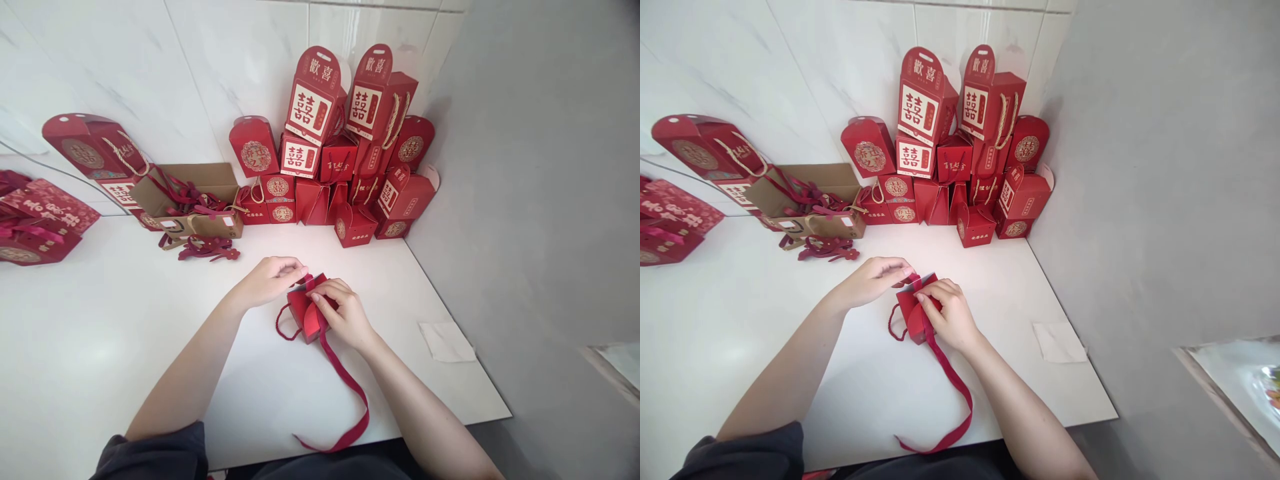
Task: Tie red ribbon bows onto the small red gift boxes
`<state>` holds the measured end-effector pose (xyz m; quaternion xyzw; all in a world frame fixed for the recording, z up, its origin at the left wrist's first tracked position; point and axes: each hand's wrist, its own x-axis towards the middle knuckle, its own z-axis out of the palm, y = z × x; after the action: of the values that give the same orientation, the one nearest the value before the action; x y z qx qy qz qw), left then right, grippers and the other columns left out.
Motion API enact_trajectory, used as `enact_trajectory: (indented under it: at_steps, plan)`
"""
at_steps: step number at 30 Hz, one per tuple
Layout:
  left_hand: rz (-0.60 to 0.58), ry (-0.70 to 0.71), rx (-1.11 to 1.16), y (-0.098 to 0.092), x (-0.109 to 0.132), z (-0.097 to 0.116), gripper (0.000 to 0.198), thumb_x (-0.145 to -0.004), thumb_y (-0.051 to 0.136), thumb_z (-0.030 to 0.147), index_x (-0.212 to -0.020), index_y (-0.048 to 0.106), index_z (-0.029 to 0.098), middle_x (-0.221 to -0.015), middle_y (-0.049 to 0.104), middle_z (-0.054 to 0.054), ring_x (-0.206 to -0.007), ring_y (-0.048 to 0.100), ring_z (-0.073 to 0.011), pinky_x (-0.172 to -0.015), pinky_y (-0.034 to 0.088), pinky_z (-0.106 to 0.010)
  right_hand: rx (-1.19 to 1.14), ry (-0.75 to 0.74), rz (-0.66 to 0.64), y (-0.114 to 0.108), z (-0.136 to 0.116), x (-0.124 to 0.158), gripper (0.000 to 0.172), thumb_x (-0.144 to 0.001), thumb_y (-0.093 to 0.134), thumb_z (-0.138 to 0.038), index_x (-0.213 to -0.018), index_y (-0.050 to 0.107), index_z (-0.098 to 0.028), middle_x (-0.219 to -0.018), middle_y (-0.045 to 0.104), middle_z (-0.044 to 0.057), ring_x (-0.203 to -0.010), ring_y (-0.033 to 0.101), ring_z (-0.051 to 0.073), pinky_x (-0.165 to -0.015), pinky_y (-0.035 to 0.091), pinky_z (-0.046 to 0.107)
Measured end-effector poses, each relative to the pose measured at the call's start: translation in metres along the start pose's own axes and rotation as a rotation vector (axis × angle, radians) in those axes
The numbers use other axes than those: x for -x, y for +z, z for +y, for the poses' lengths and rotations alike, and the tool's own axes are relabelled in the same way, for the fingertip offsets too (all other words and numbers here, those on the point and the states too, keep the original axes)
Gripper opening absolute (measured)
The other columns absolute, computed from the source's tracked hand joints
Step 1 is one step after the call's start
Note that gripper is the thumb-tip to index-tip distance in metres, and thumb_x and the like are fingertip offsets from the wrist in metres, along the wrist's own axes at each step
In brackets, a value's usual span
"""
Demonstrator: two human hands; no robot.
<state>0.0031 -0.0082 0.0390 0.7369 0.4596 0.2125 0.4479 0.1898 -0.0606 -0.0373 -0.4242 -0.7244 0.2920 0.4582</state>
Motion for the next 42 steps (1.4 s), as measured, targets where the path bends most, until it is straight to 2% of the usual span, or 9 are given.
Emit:
enact_trajectory:
  at_steps: [8,14,20,22,25,29,31,38,42]
  plan:
    - [0.165,0.005,-0.083,-0.006,-0.002,-0.001,0.028,-0.086,0.058,0.043,-0.08,0.067,0.017,-0.083,0.072,-0.004,-0.081,0.067,-0.0184,-0.08,0.052,-0.031,-0.096,0.027,0.023,-0.003,-0.003,0.0,0.019,-0.096,0.05,-0.029,-0.106,0.067,-0.026,-0.106,0.069,0.005,-0.104,0.06,0.021,-0.095,0.046,0.04]
    - [0.409,-0.095,-0.187,-0.054,0.013,-0.011,0.031,-0.083,0.06,0.049,-0.086,0.068,0.02,-0.086,0.074,-0.005,-0.088,0.069,-0.0226,-0.083,0.052,-0.033,-0.206,0.158,0.173,-0.004,0.004,0.0,0.027,-0.095,0.049,-0.036,-0.118,0.056,-0.023,-0.119,0.061,0.008,-0.109,0.059,0.02,-0.098,0.046,0.037]
    - [0.647,-0.502,-0.73,-0.093,0.025,-0.036,0.032,-0.083,0.055,0.044,-0.097,0.069,0.02,-0.095,0.073,-0.014,-0.095,0.065,-0.0379,-0.08,0.049,-0.047,-0.209,0.354,0.138,-0.025,0.018,-0.007,0.039,-0.093,0.047,-0.053,-0.076,0.059,-0.019,-0.072,0.063,0.002,-0.07,0.061,0.016,-0.072,0.048,0.03]
    - [0.585,-0.449,-0.735,-0.089,0.022,-0.04,0.042,-0.083,0.054,0.044,-0.115,0.063,0.019,-0.109,0.07,-0.016,-0.102,0.063,-0.0371,-0.085,0.048,-0.046,-0.196,0.441,-0.009,-0.04,0.021,-0.008,0.054,-0.092,0.042,-0.06,-0.063,0.06,-0.018,-0.055,0.059,0.001,-0.057,0.057,0.015,-0.065,0.046,0.03]
    - [0.286,-0.189,-0.575,-0.066,0.012,-0.035,0.051,-0.085,0.053,0.051,-0.127,0.057,0.023,-0.13,0.062,-0.01,-0.118,0.057,-0.0292,-0.1,0.042,-0.038,-0.143,0.543,-0.233,-0.063,0.019,-0.006,0.062,-0.09,0.043,-0.065,-0.057,0.064,-0.017,-0.048,0.06,0.003,-0.05,0.059,0.016,-0.062,0.046,0.03]
    - [-0.187,0.034,-0.314,-0.034,0.001,-0.019,0.053,-0.081,0.06,0.052,-0.127,0.057,0.026,-0.136,0.058,-0.006,-0.125,0.053,-0.0236,-0.104,0.04,-0.031,-0.134,0.508,-0.671,-0.078,0.008,0.0,0.049,-0.083,0.057,-0.061,-0.066,0.073,-0.018,-0.062,0.071,0.005,-0.058,0.065,0.019,-0.061,0.046,0.029]
    - [-0.295,0.088,-0.236,-0.024,-0.001,-0.015,0.052,-0.078,0.065,0.046,-0.124,0.057,0.025,-0.13,0.06,-0.007,-0.119,0.057,-0.0223,-0.099,0.042,-0.031,-0.075,0.421,-0.753,-0.075,0.004,0.002,0.041,-0.081,0.063,-0.058,-0.073,0.076,-0.019,-0.069,0.073,0.003,-0.061,0.063,0.018,-0.058,0.044,0.027]
    - [-0.129,-0.08,-0.305,-0.009,0.003,-0.017,0.046,-0.067,0.073,0.053,-0.093,0.054,0.022,-0.085,0.062,-0.002,-0.074,0.058,-0.0192,-0.064,0.043,-0.028,-0.063,0.322,-0.406,-0.055,0.006,-0.003,0.026,-0.085,0.062,-0.046,-0.085,0.071,-0.021,-0.084,0.072,0.001,-0.078,0.063,0.018,-0.075,0.048,0.032]
    - [-0.11,-0.104,-0.325,-0.007,0.006,-0.01,0.046,-0.07,0.067,0.062,-0.085,0.05,0.021,-0.078,0.057,-0.001,-0.066,0.051,-0.0161,-0.057,0.038,-0.025,-0.251,0.411,-0.415,-0.054,0.007,-0.005,0.033,-0.086,0.059,-0.051,-0.08,0.065,-0.018,-0.078,0.065,0.0,-0.073,0.058,0.015,-0.071,0.047,0.03]
